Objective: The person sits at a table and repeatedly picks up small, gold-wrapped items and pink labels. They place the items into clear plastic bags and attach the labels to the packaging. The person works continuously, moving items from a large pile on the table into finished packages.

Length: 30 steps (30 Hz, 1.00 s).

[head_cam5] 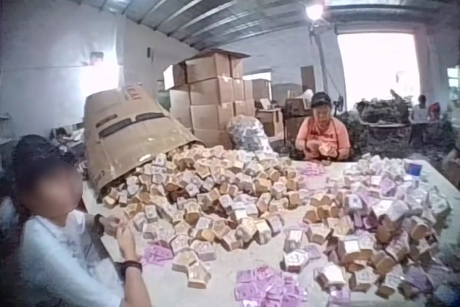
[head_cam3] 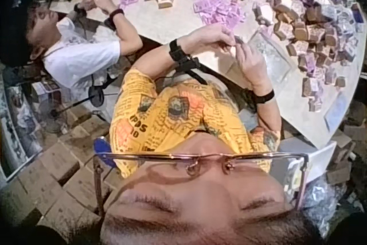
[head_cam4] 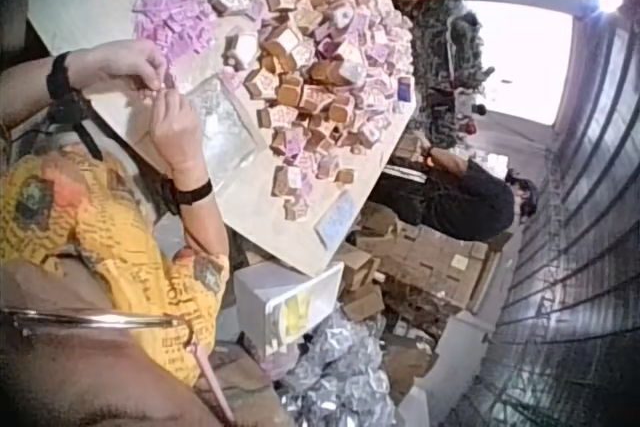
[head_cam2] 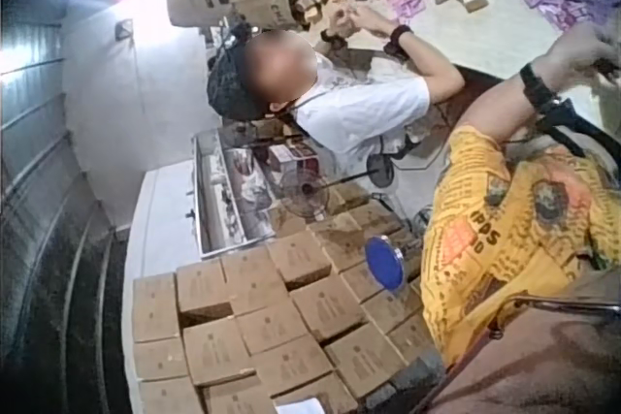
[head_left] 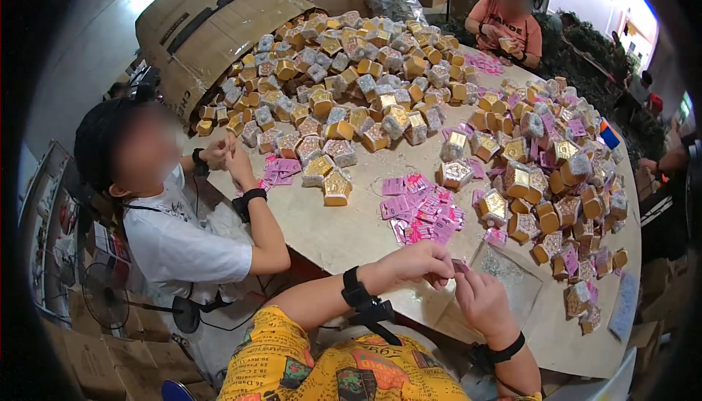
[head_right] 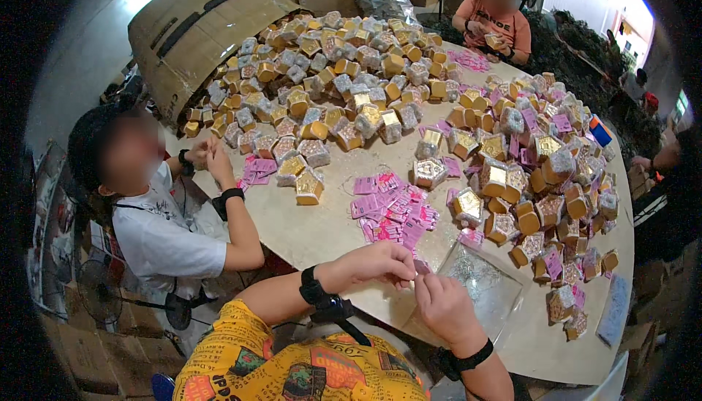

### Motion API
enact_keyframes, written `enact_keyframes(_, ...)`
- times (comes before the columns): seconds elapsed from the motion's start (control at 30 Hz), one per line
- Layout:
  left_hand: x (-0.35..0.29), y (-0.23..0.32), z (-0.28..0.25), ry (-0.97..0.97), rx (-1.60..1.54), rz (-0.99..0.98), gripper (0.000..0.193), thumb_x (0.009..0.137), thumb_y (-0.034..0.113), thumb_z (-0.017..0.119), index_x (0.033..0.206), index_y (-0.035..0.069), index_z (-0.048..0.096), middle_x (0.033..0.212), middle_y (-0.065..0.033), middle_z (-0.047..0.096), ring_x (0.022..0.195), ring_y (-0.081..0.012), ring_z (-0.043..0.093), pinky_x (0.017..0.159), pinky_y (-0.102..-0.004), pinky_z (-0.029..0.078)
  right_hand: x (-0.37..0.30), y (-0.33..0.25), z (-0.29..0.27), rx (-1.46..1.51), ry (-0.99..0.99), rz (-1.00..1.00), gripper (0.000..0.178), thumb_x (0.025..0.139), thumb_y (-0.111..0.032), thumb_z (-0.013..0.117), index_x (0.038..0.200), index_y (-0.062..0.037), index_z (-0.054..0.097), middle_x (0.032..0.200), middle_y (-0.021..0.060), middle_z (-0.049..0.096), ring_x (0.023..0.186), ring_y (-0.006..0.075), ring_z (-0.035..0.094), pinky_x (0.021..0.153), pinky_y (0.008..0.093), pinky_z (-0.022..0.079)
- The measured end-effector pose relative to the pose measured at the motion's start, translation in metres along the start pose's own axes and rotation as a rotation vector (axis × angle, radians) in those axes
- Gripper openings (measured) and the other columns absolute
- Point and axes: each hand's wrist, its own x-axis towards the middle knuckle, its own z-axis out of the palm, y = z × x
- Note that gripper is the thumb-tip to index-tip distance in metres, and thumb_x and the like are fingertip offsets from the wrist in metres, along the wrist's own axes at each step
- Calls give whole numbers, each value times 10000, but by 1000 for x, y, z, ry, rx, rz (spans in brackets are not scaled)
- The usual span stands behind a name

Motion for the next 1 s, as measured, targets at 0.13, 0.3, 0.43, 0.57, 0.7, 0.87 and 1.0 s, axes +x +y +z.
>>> enact_keyframes(0.13, -16, 38, -23, 592, 1231, 375, 330, 849, 343, 650, 900, 17, 640, 855, -172, 635, 813, -326, 643, 693, -414, 524, -11, 8, -6, 104, 95, 161, 183, 696, -24, 624, 877, -14, 598, 696, 80, 515, 598, 236, 565, 517, 344, 464)
enact_keyframes(0.3, -31, 31, -139, 1077, 1543, -15, 422, 786, 352, 724, 1015, 12, 622, 1039, -196, 575, 905, -343, 641, 749, -425, 539, -12, 10, -13, 181, 185, 246, 240, 648, -3, 654, 881, -21, 598, 640, 80, 503, 558, 255, 560, 484, 360, 459)
enact_keyframes(0.43, -31, 29, -152, 1090, 1554, -156, 519, 749, 393, 760, 1063, 5, 620, 1106, -199, 542, 908, -350, 647, 770, -422, 542, -13, 8, -10, 191, 189, 243, 225, 654, -15, 658, 869, -27, 594, 643, 80, 514, 548, 255, 556, 478, 353, 456)
enact_keyframes(0.57, -29, 20, -159, 1167, 1496, -94, 472, 690, 282, 811, 1003, -7, 611, 1118, -193, 525, 1010, -345, 601, 791, -431, 537, -15, 7, -12, 216, 167, 270, 169, 691, -29, 649, 847, -32, 584, 665, 94, 524, 559, 269, 559, 484, 365, 462)
enact_keyframes(0.7, -35, 11, -166, 1193, 1470, -11, 349, 673, 179, 790, 920, -1, 622, 1075, -173, 523, 1000, -363, 575, 830, -449, 520, -19, 11, -9, 235, 222, 298, 178, 697, 1, 655, 855, -35, 579, 680, 104, 544, 571, 283, 571, 495, 371, 466)
enact_keyframes(0.87, -44, 8, -180, 1013, 810, 210, 485, 728, 215, 769, 1135, -4, 623, 1068, -147, 634, 911, -288, 642, 794, -386, 530, -24, 11, -11, 318, 213, 385, 172, 698, 23, 669, 838, -27, 582, 701, 113, 551, 579, 287, 567, 509, 375, 471)
enact_keyframes(1.0, -39, 21, -147, 787, 82, 202, 457, 813, 206, 738, 1203, 24, 586, 1112, -116, 639, 930, -232, 651, 795, -364, 545, -18, 10, -8, 337, 245, 378, 170, 702, 21, 669, 839, -29, 582, 703, 117, 553, 587, 291, 570, 529, 380, 477)
